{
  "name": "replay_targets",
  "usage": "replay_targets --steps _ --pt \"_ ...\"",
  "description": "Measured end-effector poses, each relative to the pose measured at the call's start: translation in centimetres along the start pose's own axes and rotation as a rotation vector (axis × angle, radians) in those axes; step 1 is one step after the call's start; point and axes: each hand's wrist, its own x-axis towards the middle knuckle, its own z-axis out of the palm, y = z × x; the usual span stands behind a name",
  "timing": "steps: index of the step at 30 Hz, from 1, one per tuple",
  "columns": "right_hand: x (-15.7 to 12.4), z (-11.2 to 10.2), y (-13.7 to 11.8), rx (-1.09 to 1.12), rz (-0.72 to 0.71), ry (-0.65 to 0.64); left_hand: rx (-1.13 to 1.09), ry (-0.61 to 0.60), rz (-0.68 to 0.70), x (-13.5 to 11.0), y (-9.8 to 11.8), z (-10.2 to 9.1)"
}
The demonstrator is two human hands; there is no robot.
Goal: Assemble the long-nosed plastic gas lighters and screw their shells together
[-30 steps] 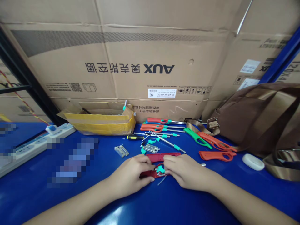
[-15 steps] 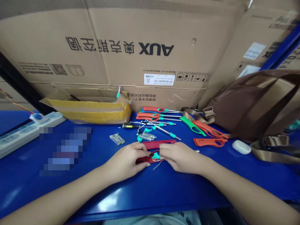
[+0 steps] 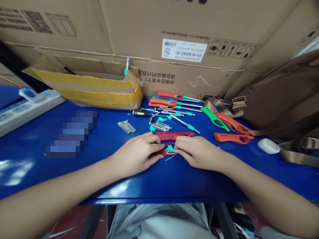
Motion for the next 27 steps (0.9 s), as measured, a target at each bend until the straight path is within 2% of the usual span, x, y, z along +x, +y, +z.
replay_targets --steps 5,9,18,23,27 --pt "-0.50 0.20 0.25 0.127 0.003 0.063 -0.024 0.015 -0.003 0.04 0.37 0.08" --pt "-0.73 0.34 -0.03 0.062 0.028 0.055 -0.051 0.043 -0.003 -0.01 0.64 0.41" --pt "-0.68 0.32 -0.06 -0.013 -0.014 0.067 -0.062 0.083 0.012 0.09 0.52 0.84" --pt "-0.58 -0.02 -0.05 0.076 -0.042 0.032 -0.065 0.068 0.022 0.14 0.36 0.66" --pt "-0.50 -0.18 -0.14 0.163 -0.006 0.029 -0.042 0.043 0.028 0.17 0.15 0.38"
